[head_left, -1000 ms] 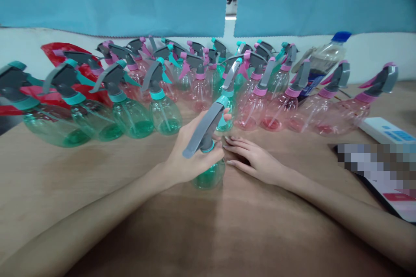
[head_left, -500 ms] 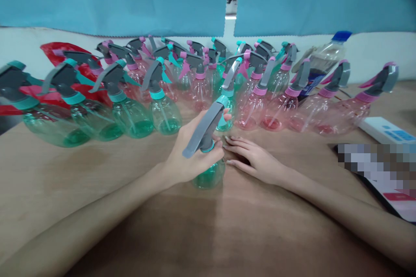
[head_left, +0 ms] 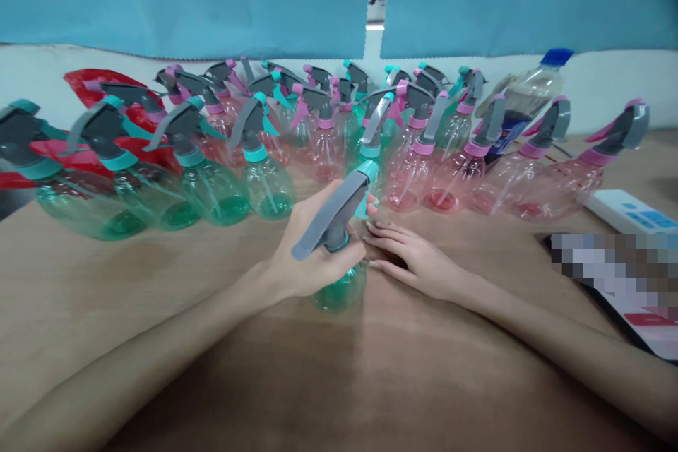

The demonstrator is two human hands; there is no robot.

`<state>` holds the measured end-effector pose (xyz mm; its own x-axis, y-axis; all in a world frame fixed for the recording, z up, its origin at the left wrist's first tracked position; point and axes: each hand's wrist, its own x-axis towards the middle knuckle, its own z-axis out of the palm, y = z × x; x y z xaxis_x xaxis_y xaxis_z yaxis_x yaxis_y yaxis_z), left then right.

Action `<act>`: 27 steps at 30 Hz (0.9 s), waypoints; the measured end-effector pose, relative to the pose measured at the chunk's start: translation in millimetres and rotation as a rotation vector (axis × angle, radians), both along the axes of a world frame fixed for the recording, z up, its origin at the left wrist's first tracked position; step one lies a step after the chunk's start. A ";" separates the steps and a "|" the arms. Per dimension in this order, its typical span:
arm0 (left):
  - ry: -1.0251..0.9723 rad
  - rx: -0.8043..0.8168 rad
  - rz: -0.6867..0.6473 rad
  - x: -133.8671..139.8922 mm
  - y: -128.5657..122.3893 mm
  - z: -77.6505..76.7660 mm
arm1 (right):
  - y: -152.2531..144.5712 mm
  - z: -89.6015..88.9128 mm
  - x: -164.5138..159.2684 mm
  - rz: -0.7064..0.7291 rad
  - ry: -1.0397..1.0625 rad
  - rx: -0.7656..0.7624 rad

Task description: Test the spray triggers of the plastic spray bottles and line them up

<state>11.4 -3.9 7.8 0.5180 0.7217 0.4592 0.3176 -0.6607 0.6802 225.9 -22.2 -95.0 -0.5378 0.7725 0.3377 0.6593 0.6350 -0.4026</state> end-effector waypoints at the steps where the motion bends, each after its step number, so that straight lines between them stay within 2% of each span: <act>1: 0.005 0.006 0.003 0.0 -0.1 0.5 | 0.1 -0.1 0.2 0.001 -0.004 0.000; 10: 0.004 -0.013 -0.005 -0.9 -1.7 2.8 | 0.1 0.4 0.1 -0.005 -0.004 0.000; 18: 0.023 -0.063 -0.069 -1.3 0.0 2.4 | 0.8 -1.4 1.7 -0.002 -0.002 -0.007; 27: 0.081 -0.059 -0.039 -1.0 1.9 -3.6 | 2.5 -4.2 2.8 0.008 -0.009 0.006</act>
